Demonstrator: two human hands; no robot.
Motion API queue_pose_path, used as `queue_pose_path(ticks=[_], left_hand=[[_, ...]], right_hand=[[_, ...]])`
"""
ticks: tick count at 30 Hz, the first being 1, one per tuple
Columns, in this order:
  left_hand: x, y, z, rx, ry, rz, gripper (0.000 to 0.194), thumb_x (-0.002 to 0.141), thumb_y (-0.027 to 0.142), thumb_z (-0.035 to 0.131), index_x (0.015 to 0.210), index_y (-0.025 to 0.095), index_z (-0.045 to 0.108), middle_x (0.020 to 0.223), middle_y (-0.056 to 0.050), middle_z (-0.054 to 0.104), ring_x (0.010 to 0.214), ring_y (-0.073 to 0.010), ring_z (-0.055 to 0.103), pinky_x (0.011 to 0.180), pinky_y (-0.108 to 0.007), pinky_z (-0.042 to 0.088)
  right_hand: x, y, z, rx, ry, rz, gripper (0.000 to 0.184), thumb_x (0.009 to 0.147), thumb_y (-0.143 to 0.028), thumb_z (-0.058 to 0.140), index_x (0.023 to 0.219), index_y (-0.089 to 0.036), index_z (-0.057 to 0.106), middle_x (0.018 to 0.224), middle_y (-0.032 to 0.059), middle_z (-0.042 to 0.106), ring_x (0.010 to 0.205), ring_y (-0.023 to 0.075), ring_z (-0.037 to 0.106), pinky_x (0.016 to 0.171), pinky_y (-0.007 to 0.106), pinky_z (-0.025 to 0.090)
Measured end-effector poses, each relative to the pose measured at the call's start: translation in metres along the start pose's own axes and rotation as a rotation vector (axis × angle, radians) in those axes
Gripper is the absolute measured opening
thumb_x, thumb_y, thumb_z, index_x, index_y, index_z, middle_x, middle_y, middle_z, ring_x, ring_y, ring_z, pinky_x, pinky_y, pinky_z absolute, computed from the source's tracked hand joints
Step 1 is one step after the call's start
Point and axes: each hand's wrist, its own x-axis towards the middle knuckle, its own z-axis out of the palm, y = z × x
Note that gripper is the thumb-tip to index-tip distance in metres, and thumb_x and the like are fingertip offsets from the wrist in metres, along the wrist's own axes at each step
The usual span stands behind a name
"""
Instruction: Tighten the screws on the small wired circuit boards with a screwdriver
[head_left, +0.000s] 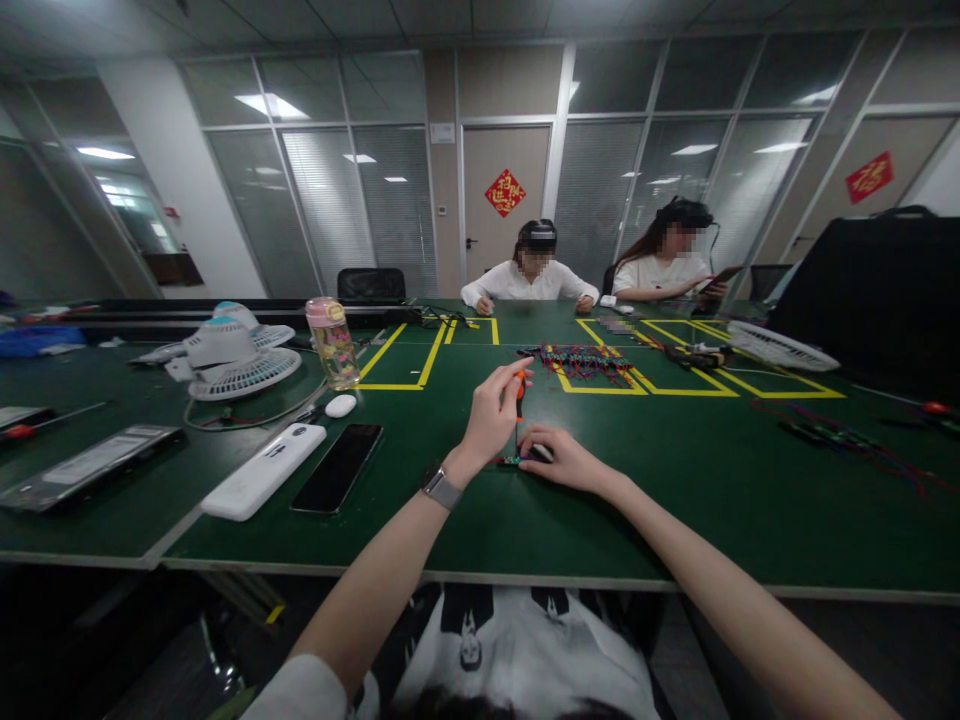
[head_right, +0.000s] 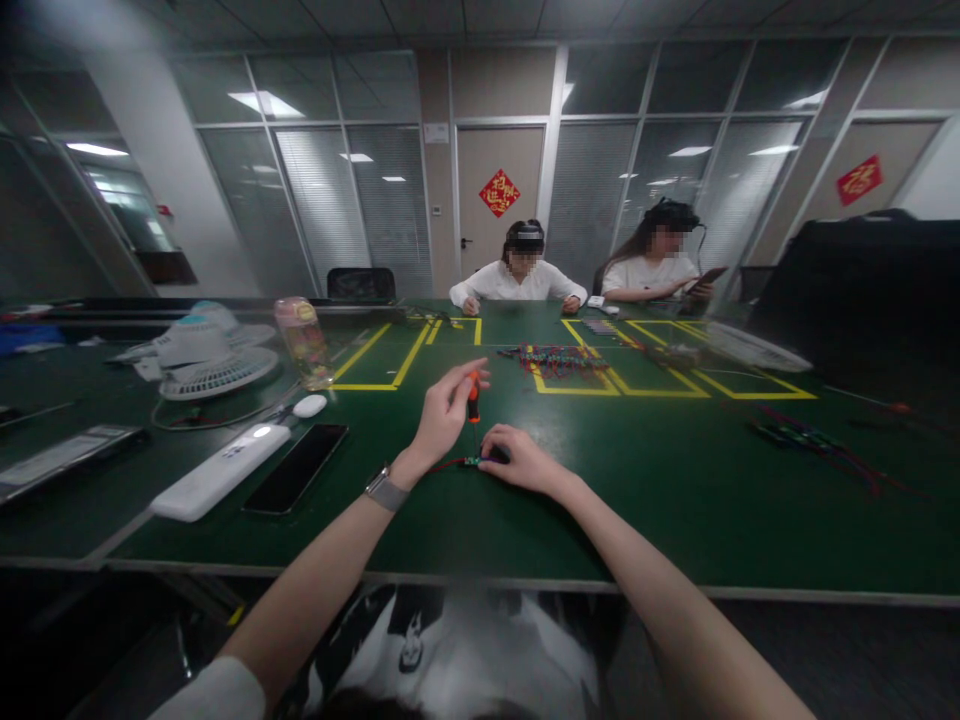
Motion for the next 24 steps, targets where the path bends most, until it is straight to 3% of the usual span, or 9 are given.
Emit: queue_pose_path(ticks=[13,21,24], left_hand=[[0.0003,0.0012,-0.0003,-0.014,-0.002,-0.018,0.028,0.095,0.02,0.04,0.117,0.019,0.058,0.099,-0.005,0.062,0.079,-0.0107,0.064,0.073,-0.022,0.05],[0.0011,-0.0006,-0.0016,0.212,0.118,0.073,0.016,0.082,0.026,0.065,0.097,0.021,0.067,0.081,-0.001,0.057,0.074,-0.0126,0.054,0.072,-0.025,0.046],[-0.0002,0.0009,-0.0014,0.217,0.111,0.06,0.016,0.085,0.029,0.061,0.098,0.02,0.066,0.084,-0.002,0.057,0.077,-0.0134,0.054,0.075,-0.026,0.045]], right_hand=[[-0.0006,0.0024,0.0021,-0.004,0.005,0.012,0.006,0.078,-0.022,0.067,0.078,-0.018,0.063,0.091,0.0055,0.063,0.084,0.0182,0.06,0.08,0.031,0.047],[-0.0006,0.0052,0.0031,-0.001,0.011,0.001,0.006,0.077,-0.021,0.067,0.077,-0.018,0.063,0.089,0.005,0.063,0.085,0.0181,0.06,0.079,0.031,0.047],[-0.0004,0.0052,0.0031,-0.003,0.005,0.005,0.006,0.077,-0.021,0.067,0.077,-0.018,0.063,0.09,0.0051,0.063,0.085,0.0182,0.06,0.08,0.031,0.047]])
